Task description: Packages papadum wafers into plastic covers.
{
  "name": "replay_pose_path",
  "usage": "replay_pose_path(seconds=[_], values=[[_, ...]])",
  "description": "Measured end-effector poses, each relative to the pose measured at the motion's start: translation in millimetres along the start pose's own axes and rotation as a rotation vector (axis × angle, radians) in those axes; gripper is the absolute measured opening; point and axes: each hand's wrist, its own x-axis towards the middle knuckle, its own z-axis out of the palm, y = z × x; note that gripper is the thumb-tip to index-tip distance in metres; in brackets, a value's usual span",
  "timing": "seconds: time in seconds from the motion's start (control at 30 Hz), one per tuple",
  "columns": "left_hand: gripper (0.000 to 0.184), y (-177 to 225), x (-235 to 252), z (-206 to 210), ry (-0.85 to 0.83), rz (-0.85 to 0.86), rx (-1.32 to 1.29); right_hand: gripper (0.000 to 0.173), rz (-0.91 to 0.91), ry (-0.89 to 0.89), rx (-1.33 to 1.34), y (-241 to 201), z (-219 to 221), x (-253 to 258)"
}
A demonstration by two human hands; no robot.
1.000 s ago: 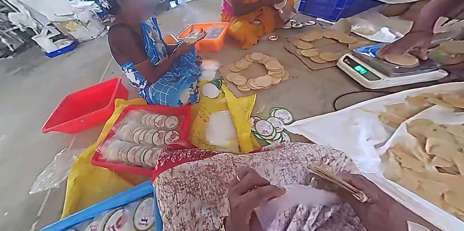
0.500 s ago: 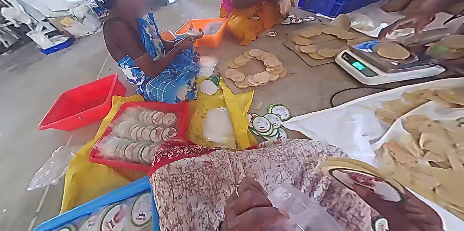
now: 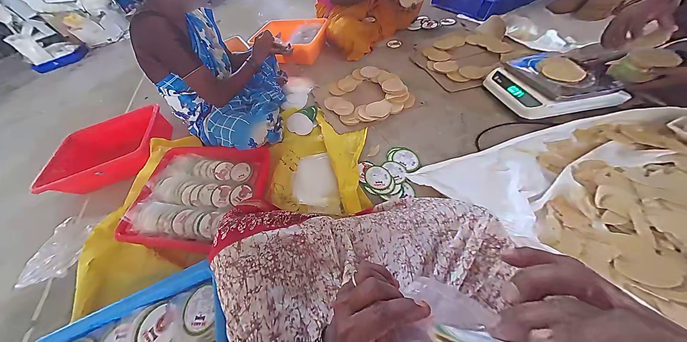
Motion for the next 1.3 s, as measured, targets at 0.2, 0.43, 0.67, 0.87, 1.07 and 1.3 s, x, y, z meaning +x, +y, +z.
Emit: replay_pose_path(seconds=[0.2, 0.43, 0.67, 0.87, 1.07, 1.3], values=[[0.016, 5.7, -10.8, 5.6, 0.046, -0.322, -0.170, 0.022, 0.196, -0.018, -0.136, 12.2, 9.9, -2.3], [0.021, 20.4, -21.4, 12.4, 0.054, -0.796, -0.738, 0.038, 0.426, -0.039, -0.057, 41.8, 25.4, -18.7], [0.026, 14.1, -20.1, 8.4, 0.105, -0.991, -0.867, 0.047, 0.294, -0.226, -0.016, 59.2, 29.1, -37.7], [0.060, 8.9, -20.9, 4.5, 0.027, -0.982, -0.877, 0.058, 0.300, -0.256, 0.017, 65.5, 25.1, -48.7], [0.042, 8.4, -25.0, 8.6, 0.005, -0.943, -0.783, 0.048, 0.320, -0.250, 0.079, 62.6, 32.2, -48.5], [0.040, 9.9, -21.6, -16.4, 0.087, -0.641, -0.420, 0.025, 0.365, 0.013, 0.078, 63.4, 24.9, -46.3]])
